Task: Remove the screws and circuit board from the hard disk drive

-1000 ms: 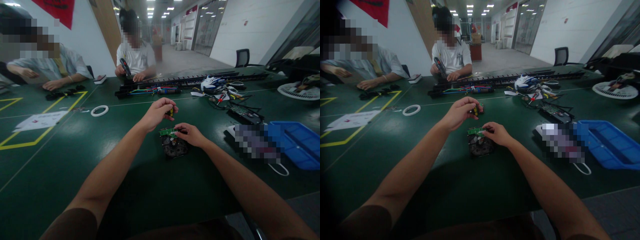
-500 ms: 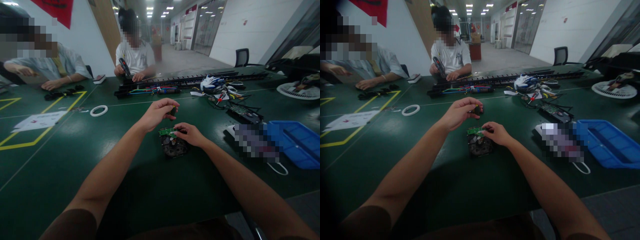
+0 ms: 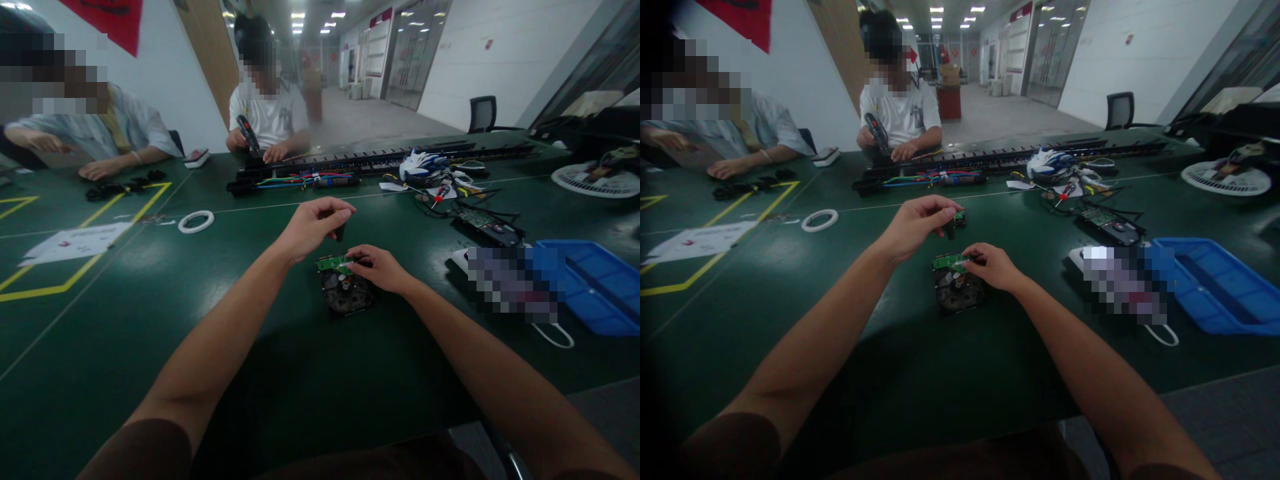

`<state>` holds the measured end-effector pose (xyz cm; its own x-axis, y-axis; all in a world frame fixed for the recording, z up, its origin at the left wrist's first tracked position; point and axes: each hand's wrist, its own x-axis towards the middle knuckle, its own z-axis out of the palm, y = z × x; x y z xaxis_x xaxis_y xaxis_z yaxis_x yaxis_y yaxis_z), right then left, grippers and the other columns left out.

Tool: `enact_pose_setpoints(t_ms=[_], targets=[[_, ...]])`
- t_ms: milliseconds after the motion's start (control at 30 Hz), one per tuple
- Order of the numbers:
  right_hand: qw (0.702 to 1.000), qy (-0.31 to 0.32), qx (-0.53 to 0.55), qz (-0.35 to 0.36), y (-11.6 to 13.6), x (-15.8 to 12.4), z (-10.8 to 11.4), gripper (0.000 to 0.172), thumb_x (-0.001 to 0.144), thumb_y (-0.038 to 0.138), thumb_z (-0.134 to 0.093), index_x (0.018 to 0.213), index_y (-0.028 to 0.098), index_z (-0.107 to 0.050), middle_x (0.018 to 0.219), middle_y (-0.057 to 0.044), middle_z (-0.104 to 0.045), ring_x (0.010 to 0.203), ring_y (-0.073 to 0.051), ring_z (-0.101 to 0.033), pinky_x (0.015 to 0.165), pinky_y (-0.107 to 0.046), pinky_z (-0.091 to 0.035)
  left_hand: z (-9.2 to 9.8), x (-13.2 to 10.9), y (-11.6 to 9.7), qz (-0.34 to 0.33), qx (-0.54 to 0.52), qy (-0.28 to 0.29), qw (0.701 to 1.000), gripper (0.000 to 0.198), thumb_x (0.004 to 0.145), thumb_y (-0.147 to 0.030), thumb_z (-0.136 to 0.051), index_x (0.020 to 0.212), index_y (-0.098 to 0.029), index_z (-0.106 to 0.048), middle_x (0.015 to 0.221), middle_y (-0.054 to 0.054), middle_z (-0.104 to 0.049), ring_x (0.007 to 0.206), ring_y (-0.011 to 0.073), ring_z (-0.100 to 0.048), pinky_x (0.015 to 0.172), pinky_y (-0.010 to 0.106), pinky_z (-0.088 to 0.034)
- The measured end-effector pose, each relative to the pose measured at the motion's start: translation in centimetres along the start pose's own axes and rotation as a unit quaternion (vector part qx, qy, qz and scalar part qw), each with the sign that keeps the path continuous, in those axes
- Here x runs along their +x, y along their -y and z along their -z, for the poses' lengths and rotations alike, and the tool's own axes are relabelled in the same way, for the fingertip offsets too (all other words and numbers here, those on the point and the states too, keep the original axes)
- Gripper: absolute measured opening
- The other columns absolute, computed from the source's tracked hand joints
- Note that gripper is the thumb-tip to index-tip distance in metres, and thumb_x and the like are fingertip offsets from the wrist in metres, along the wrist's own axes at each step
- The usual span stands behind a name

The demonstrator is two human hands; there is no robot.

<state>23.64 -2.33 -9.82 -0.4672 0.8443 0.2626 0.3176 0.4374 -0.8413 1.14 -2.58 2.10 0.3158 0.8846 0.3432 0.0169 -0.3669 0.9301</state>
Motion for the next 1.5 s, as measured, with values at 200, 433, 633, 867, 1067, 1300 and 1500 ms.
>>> enact_pose_setpoints(t_ms=[200,433,633,867,1067,1300,1500], targets=[[1.0,0.0,-0.018,0.0,0.02,-0.01,0.07,0.027,0.093,0.038,-0.075,0.117,0.028,-0.072,0.12,-0.005,-0.075,0.11,-0.024,-0.072,0.102,-0.047,-0.059,-0.18,-0.09,-0.24,0.018,-0.048,0.013,0.999,0.02,0.094,-0.027,-0.072,0.111,-0.018,-0.071,0.101,0.007,-0.073,0.087,0.0139,-0.067,0.063,0.021,-0.054],[1.0,0.004,-0.023,0.005,0.05,0.01,0.19,0.026,0.093,0.038,-0.075,0.117,0.028,-0.072,0.119,-0.005,-0.075,0.109,-0.024,-0.072,0.102,-0.047,-0.059,-0.48,-0.02,-0.47,0.04,-0.092,0.021,0.995,0.012,0.095,-0.023,-0.065,0.103,-0.017,-0.071,0.109,0.009,-0.073,0.099,0.0175,-0.069,0.072,0.026,-0.06],[1.0,0.0,-0.013,-0.002,0.08,-0.04,0.1,0.027,0.092,0.038,-0.075,0.117,0.028,-0.072,0.12,-0.005,-0.075,0.109,-0.024,-0.072,0.102,-0.047,-0.06,-0.45,0.16,-0.07,0.044,-0.066,-0.017,0.997,0.01,0.094,-0.025,-0.068,0.099,-0.018,-0.074,0.1,0.007,-0.072,0.086,0.0144,-0.066,0.066,0.023,-0.057],[1.0,-0.001,-0.012,-0.003,0.15,0.03,0.08,0.026,0.092,0.037,-0.076,0.116,0.028,-0.073,0.12,-0.006,-0.075,0.108,-0.024,-0.072,0.101,-0.047,-0.06,-0.29,-0.13,-0.11,0.0,-0.011,-0.002,1.0,0.019,0.09,-0.033,-0.078,0.097,-0.017,-0.074,0.093,0.006,-0.071,0.08,0.0124,-0.064,0.063,0.022,-0.054],[1.0,0.0,-0.013,-0.001,0.04,0.02,0.04,0.027,0.092,0.039,-0.075,0.117,0.027,-0.072,0.119,-0.005,-0.075,0.109,-0.024,-0.072,0.102,-0.047,-0.059,-0.5,-0.26,-0.42,0.0,-0.024,0.034,0.999,0.022,0.091,-0.028,-0.075,0.109,-0.016,-0.071,0.098,0.006,-0.072,0.083,0.0133,-0.066,0.066,0.023,-0.057],[1.0,0.003,-0.003,-0.005,0.17,-0.05,0.05,0.028,0.092,0.039,-0.075,0.118,0.029,-0.072,0.119,-0.005,-0.076,0.109,-0.024,-0.073,0.104,-0.048,-0.059,-0.62,-0.08,-0.24,0.043,-0.101,0.022,0.994,0.009,0.096,-0.024,-0.066,0.103,-0.019,-0.066,0.105,0.008,-0.073,0.098,0.0176,-0.071,0.07,0.026,-0.06],[1.0,0.0,-0.013,0.002,0.07,-0.05,0.04,0.027,0.092,0.038,-0.075,0.117,0.027,-0.072,0.121,-0.006,-0.075,0.111,-0.024,-0.072,0.103,-0.048,-0.059,-0.42,0.12,-0.11,0.048,-0.07,-0.004,0.996,0.014,0.096,-0.021,-0.061,0.101,-0.019,-0.074,0.099,0.007,-0.071,0.091,0.0162,-0.068,0.064,0.023,-0.058]])
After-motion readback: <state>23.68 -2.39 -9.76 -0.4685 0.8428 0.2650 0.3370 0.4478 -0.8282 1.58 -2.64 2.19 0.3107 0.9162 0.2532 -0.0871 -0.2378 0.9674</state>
